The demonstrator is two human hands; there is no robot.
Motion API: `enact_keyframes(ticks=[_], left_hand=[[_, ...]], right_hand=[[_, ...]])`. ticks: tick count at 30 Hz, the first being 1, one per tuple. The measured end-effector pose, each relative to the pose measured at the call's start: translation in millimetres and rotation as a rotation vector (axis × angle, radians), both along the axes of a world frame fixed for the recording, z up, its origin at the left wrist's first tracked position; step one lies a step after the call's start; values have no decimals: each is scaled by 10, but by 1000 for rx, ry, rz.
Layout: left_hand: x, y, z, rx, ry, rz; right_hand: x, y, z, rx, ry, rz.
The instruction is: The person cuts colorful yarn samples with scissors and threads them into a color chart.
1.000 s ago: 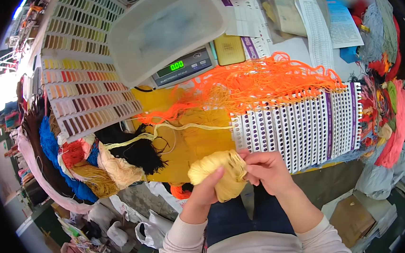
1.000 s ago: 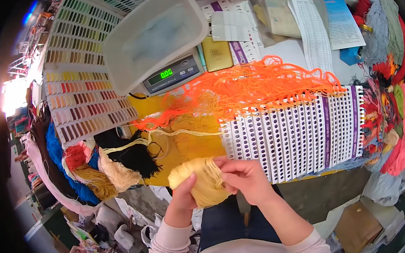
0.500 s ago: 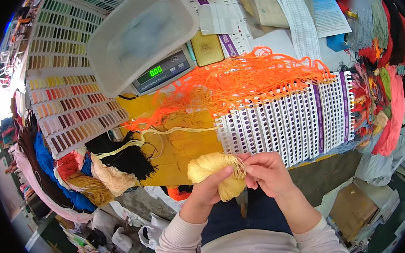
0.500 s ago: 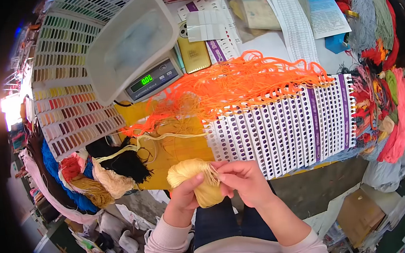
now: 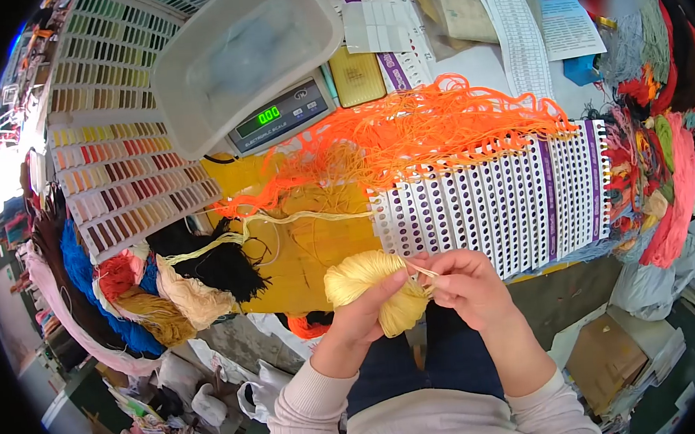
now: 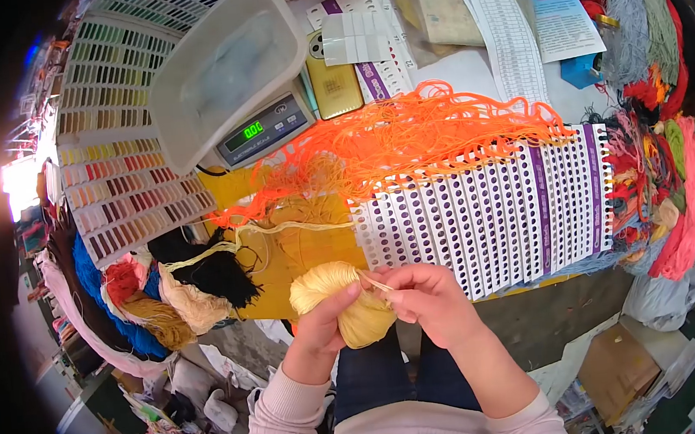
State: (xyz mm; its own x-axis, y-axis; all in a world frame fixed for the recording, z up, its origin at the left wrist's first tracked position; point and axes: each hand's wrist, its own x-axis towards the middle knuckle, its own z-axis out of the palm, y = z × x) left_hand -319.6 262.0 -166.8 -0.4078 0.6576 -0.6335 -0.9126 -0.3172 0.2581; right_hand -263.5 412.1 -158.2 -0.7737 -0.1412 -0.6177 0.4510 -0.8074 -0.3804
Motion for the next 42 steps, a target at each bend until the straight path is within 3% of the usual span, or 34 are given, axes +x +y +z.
enact_keyframes(ticks=[8, 14, 17, 26, 29, 31, 32, 33, 35, 37, 40, 41, 42], left_hand=[[36, -14, 22, 55, 3, 89], [68, 12, -6, -36, 6, 53], [44, 30, 30, -29, -18, 61], [70, 16, -64, -42, 11, 63], [40, -25, -79, 1, -14, 46], [11, -194, -159, 76, -110, 10], [13, -339, -198, -11, -4, 101], [22, -581, -306, 101, -93, 313], [26, -1136, -503, 287, -220, 682], [81, -1953, -618, 77, -173, 900], [298, -3074, -640, -264, -85, 1097], [333, -3234, -641, -277, -68, 1106], [358, -3255, -651, -203, -66, 1064]], right_hand=[[-77, -19, 52, -17, -98, -47], [-110, -102, 53, 241, -11, 139], [-121, -97, 62, 234, -46, 136], [-97, -85, -11, 83, 4, 13], [-82, 8, 27, -152, -40, 60], [-38, 146, -28, 266, 194, 56], [-36, 266, -8, 262, 213, -6], [-34, 386, 14, 257, 234, -66], [-6, 693, 144, -99, 241, -220], [229, 1099, 167, -115, 246, -361], [698, 2479, 295, -132, 68, -799], [1007, 3077, 304, 405, 260, -714], [949, 3062, 532, 800, 154, -873]])
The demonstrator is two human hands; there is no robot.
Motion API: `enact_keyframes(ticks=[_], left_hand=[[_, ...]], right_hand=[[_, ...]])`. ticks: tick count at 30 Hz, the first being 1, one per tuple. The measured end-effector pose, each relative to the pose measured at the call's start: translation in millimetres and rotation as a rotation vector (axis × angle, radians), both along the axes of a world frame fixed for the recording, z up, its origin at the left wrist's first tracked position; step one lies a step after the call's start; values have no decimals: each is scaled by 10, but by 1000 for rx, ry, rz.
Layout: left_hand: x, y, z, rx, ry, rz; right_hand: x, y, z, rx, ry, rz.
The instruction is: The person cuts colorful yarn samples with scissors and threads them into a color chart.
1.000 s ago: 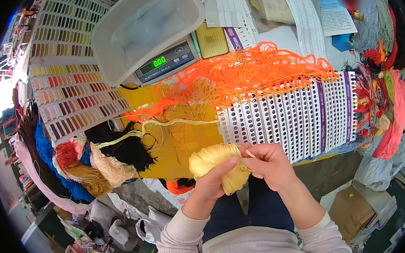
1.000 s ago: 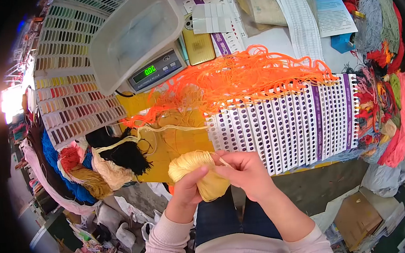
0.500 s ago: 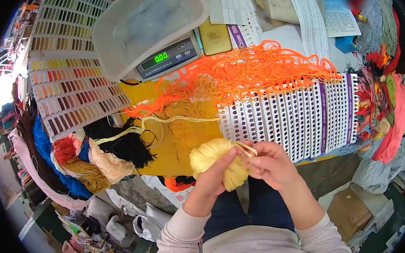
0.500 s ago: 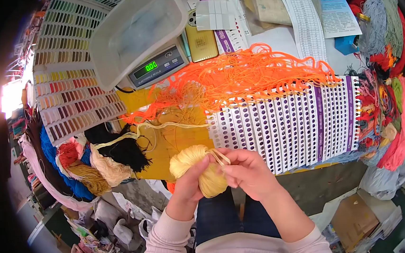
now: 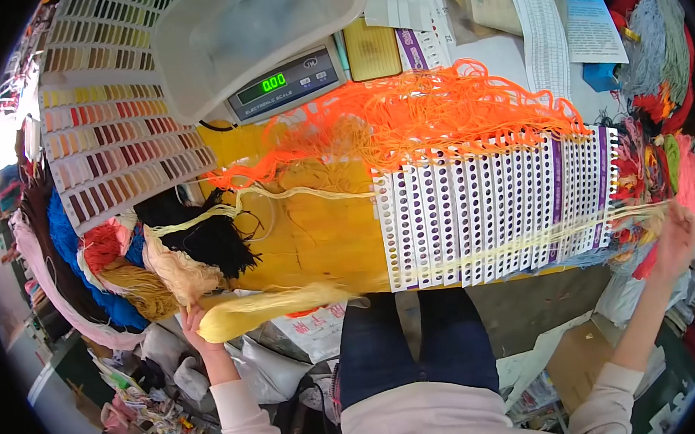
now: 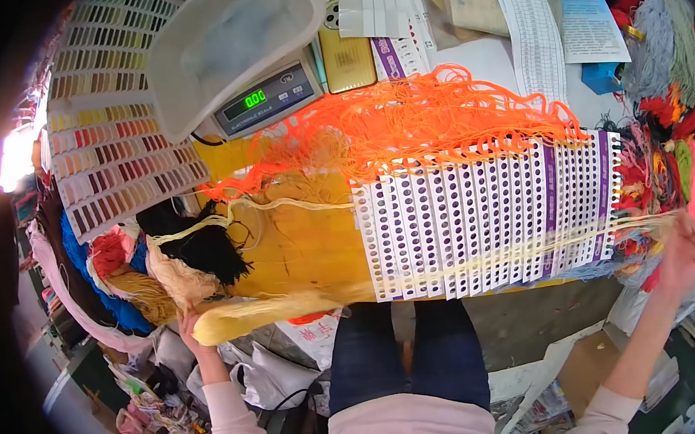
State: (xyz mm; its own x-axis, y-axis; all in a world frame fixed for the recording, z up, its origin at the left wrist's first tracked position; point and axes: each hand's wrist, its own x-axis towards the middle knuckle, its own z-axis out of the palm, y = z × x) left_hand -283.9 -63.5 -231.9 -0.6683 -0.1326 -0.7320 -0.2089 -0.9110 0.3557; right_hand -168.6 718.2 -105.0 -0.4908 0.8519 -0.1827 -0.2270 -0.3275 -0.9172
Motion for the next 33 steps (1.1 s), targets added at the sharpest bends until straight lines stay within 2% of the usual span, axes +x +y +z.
enact_keyframes(ticks=[1, 2, 5, 6, 7, 9, 12, 13, 15, 17, 18, 20, 23, 25, 27, 29, 32, 33], left_hand=[[8, 139, -48, 133, 53, -103], [-7, 406, -91, 242, 94, -222], [-305, 1760, -129, 217, -175, -565], [-381, 2144, -161, 167, -216, -673], [-448, 2479, -211, 93, -232, -771], [-487, 2855, -426, -161, -151, -931], [-522, 3278, -709, -490, 31, -1131], [-534, 3327, -761, -602, 172, -1227], [-489, 3314, -868, -1035, 301, -1390], [-471, 3269, -823, -1092, 381, -1429], [-491, 3264, -749, -1121, 421, -1446], [-488, 3275, -639, -873, 263, -1366], [-567, 3254, -741, -958, 484, -1400], [-582, 3227, -833, -1078, 487, -1491], [-617, 3263, -807, -1089, 441, -1544], [-641, 3300, -714, -998, 342, -1560], [-675, 3374, -522, -791, 232, -1435], [-674, 3388, -534, -836, 268, -1439]], right_hand=[[-61, 8, -18, -13, 284, 502], [-150, -231, -178, 451, -190, 525], [-627, -1605, -1009, 248, -507, 679], [-877, -2130, -1090, 123, -551, 620], [-994, -2427, -1302, 154, -510, 724], [-1140, -2879, -1631, 299, -496, 785], [-1223, -3207, -1935, 766, -487, 734], [-1224, -3260, -1985, 930, -463, 690], [-1212, -3234, -1991, 879, -481, 690], [-1170, -3193, -1978, 802, -489, 730], [-1158, -3192, -1974, 900, -483, 787], [-1153, -3197, -1948, 1099, -463, 895], [-1164, -3242, -1927, 1173, -517, 977], [-1165, -3269, -1918, 1175, -581, 1030], [-1174, -3271, -1852, 1224, -590, 1029], [-1153, -3260, -1829, 1236, -584, 1047], [-1088, -3211, -1869, 1175, -528, 1063], [-1085, -3189, -1907, 1143, -489, 1045]])
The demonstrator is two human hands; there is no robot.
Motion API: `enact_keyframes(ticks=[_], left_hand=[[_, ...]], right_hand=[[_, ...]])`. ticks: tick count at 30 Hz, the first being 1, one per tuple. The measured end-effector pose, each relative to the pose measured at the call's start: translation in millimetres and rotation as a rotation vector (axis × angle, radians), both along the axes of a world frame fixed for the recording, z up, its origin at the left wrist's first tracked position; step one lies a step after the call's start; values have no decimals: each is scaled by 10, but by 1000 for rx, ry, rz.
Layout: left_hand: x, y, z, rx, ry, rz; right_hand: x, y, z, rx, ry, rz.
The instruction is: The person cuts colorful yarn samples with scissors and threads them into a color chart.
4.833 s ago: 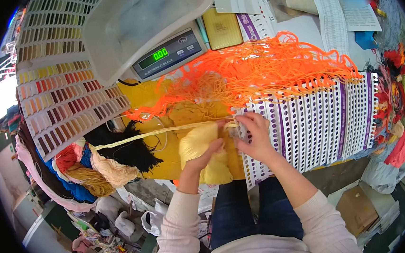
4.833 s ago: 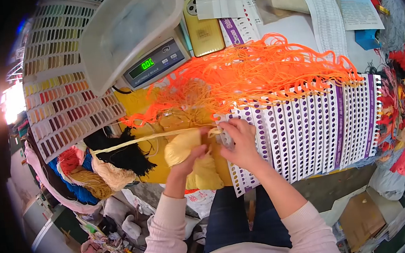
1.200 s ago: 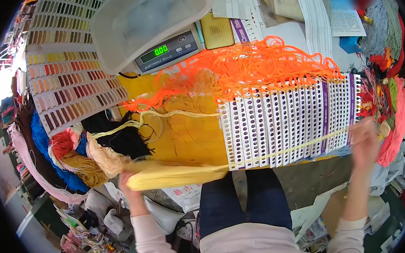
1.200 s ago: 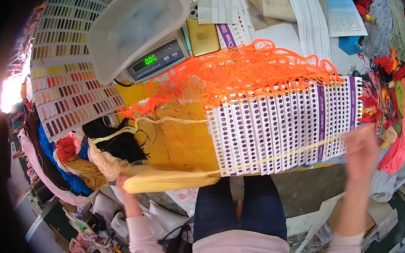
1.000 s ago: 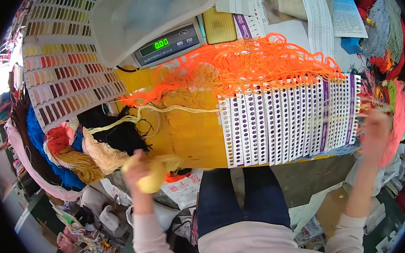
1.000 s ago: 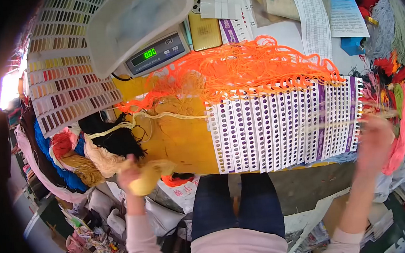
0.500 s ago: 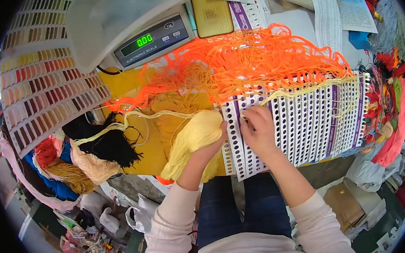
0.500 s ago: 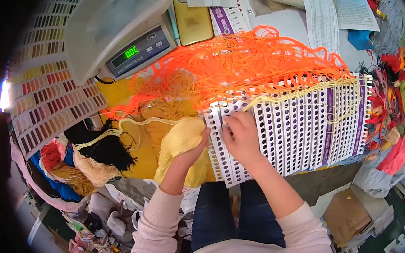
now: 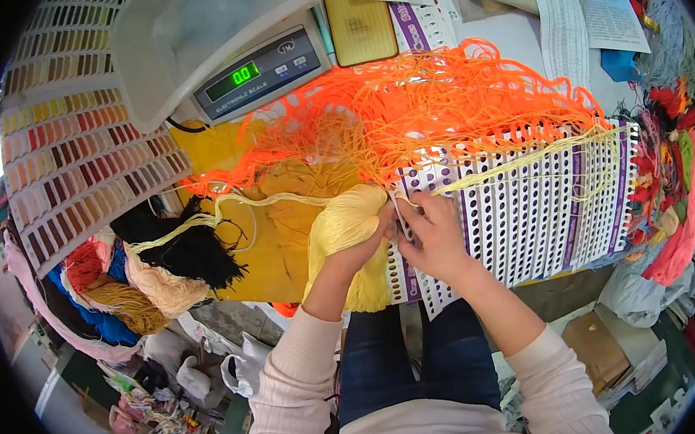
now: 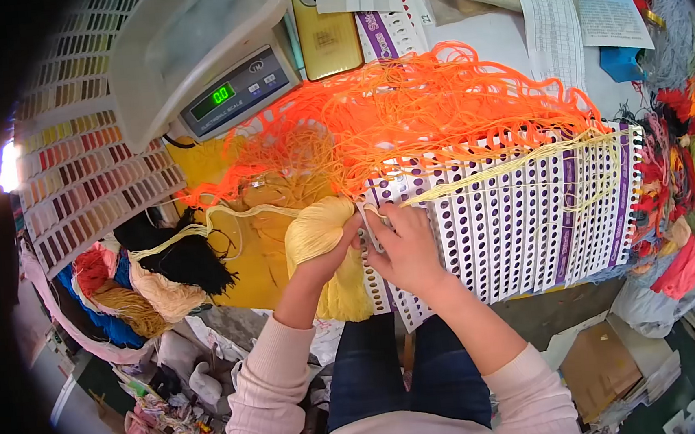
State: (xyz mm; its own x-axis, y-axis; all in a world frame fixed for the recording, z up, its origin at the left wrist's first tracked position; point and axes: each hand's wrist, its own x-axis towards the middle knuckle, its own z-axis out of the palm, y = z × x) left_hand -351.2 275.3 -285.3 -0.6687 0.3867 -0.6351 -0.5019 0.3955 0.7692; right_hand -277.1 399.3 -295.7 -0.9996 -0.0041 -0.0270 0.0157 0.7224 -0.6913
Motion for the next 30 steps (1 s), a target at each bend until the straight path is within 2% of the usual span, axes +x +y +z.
enact_keyframes(ticks=[5, 8, 10, 12, 14, 15, 17, 19, 20, 21, 23, 24, 25, 26, 29, 30], left_hand=[[81, -33, -284, -64, 258, -138], [132, -96, -235, 121, -237, 317], [94, -159, -1, 369, -428, 496], [169, -328, 73, 683, -660, 590], [144, -417, 12, 931, -728, 482], [132, -426, -7, 1057, -761, 424], [133, -313, -79, 732, -638, 359], [111, -148, -224, 375, -410, 137], [111, -81, -133, 49, -205, -58], [78, -94, -46, 3, -75, -101], [-30, -233, 84, -87, 186, -197], [-2, -447, 106, -156, -135, 53], [-25, -649, 162, -143, -242, 186], [-71, -884, 298, -125, -273, 280], [-251, -1679, 774, -66, -58, 469], [-328, -1966, 900, -55, 41, 542]], right_hand=[[-61, 16, -34, -153, 21, -100], [-63, 18, -52, -188, -34, -136], [-74, 24, -41, -164, -11, -130], [-72, 29, -50, -171, 8, -132], [-70, 48, -82, -209, 26, -136], [-67, 57, -84, -321, 5, -166], [-61, 74, -87, -542, -39, -222], [-115, 78, -60, -602, -11, -298], [-124, 76, -89, -628, -21, -323], [-135, 69, -91, -654, -32, -348], [-166, -18, -86, -413, -42, -304], [-199, -59, -93, -267, -46, -264], [-234, -83, -98, -120, -50, -224], [-263, -92, -100, -154, -163, -223], [-320, -102, -19, -9, -204, -207], [-289, -115, -32, -31, -132, -234]])
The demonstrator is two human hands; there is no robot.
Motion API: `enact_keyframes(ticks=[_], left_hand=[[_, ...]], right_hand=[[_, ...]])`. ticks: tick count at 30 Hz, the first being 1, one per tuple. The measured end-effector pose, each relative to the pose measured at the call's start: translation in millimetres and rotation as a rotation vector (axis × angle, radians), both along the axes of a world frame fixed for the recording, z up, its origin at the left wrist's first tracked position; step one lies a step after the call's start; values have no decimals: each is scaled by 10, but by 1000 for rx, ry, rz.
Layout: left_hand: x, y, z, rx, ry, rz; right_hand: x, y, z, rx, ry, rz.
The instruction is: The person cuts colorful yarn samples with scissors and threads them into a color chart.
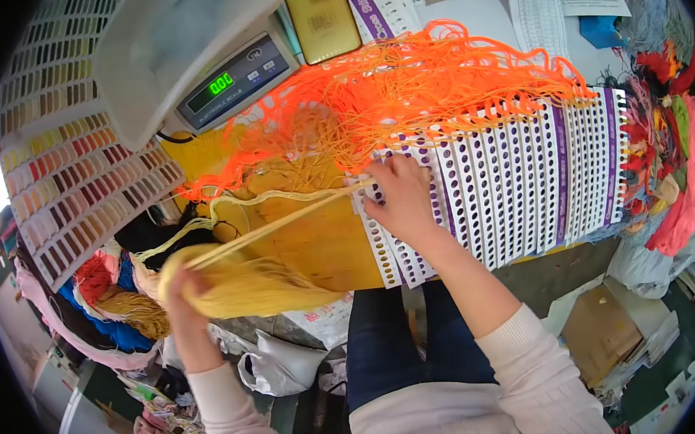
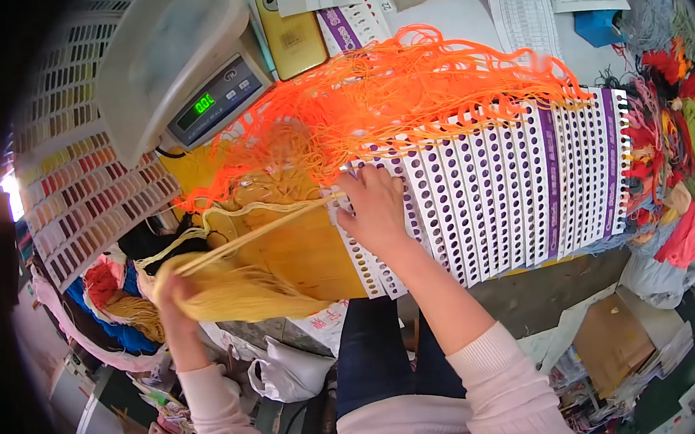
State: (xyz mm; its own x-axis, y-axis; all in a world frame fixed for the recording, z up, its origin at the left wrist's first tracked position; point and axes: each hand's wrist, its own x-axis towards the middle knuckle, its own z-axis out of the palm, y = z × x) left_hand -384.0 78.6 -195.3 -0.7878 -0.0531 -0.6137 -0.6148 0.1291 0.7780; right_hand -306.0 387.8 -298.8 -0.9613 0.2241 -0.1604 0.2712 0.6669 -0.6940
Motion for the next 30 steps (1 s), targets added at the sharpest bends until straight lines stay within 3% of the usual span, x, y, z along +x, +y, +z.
enact_keyframes(ticks=[2, 3, 4, 6, 11, 16, 19, 20, 23, 27, 30], left_hand=[[-206, -656, 111, 286, 38, 444], [-276, -683, 216, 191, 50, 633], [-243, -808, 323, 273, 112, 552], [-144, -244, 604, 165, 39, 342], [580, 436, 242, 656, -299, 100], [617, 1191, -56, 833, -428, 48], [590, 1300, -77, 817, -419, -89], [577, 1317, -69, 801, -414, -135], [592, 1307, -29, 868, -469, 26], [582, 1413, -41, 902, -491, -89], [564, 1472, -87, 998, -464, -95]], right_hand=[[6, -15, -16, 9, -58, 6], [-9, -22, 10, 10, -84, 12], [-18, -15, 53, 27, -94, 26], [-12, 23, 42, -32, 4, 31], [159, 37, 230, -230, 222, -57], [247, -198, 620, -1154, -229, -263], [163, -264, 786, -1326, -461, -233], [158, -249, 792, -1308, -500, -250], [189, -159, 756, -1443, -459, -316], [169, -198, 875, -1435, -524, -327], [259, -106, 793, -1461, -410, -377]])
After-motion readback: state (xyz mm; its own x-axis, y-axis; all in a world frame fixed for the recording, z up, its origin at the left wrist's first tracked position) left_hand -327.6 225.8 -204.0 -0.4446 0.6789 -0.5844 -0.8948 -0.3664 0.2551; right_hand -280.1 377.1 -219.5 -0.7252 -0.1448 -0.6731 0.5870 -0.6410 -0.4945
